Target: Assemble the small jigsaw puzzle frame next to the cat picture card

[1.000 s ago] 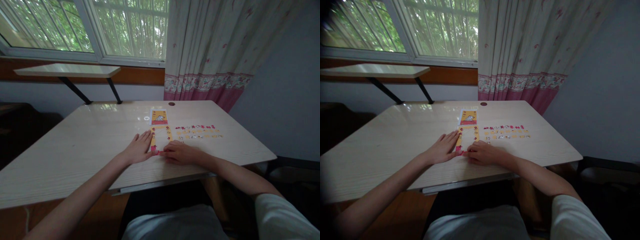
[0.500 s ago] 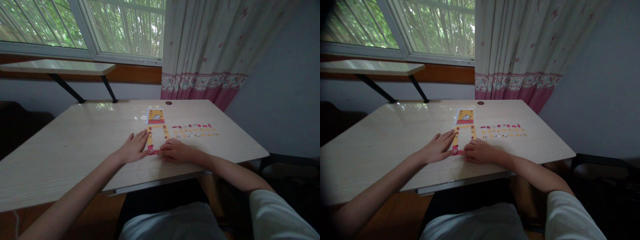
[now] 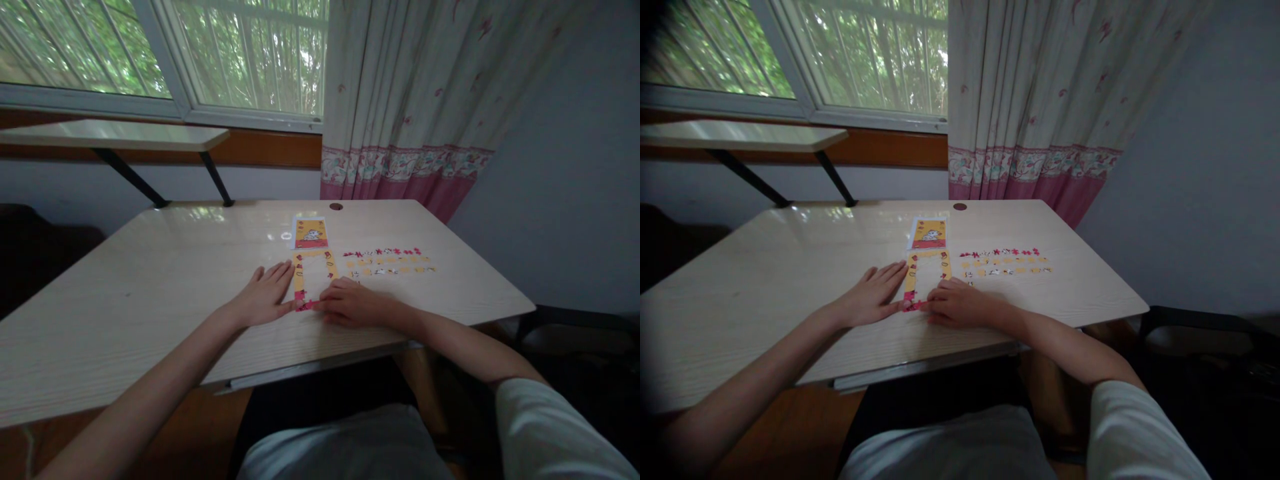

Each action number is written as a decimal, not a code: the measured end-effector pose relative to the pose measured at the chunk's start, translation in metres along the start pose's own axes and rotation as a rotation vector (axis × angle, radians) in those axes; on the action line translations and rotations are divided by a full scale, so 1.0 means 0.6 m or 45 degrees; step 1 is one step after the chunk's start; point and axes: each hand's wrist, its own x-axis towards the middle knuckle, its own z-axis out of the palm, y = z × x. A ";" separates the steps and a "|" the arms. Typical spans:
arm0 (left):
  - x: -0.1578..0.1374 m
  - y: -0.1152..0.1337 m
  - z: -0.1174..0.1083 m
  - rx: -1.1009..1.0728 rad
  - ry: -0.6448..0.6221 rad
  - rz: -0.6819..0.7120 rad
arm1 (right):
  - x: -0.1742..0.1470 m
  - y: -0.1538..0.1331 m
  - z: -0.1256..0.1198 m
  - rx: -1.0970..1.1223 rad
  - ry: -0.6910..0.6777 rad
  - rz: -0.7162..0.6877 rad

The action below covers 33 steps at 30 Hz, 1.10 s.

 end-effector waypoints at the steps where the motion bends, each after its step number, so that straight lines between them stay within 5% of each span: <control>1: 0.000 -0.001 0.000 -0.001 0.002 0.003 | 0.000 0.000 -0.001 0.017 -0.002 0.001; 17: 0.006 -0.015 0.000 -0.002 0.095 0.036 | -0.021 0.068 -0.042 0.218 0.182 0.223; 21: 0.007 -0.019 0.001 0.002 0.113 0.048 | -0.057 0.129 -0.079 0.256 0.220 0.451; 26: 0.010 -0.023 0.000 -0.007 0.099 0.032 | -0.140 0.226 -0.114 0.256 0.264 1.002; 33: 0.011 -0.028 0.002 -0.012 0.113 0.051 | -0.235 0.280 -0.111 0.254 0.212 1.267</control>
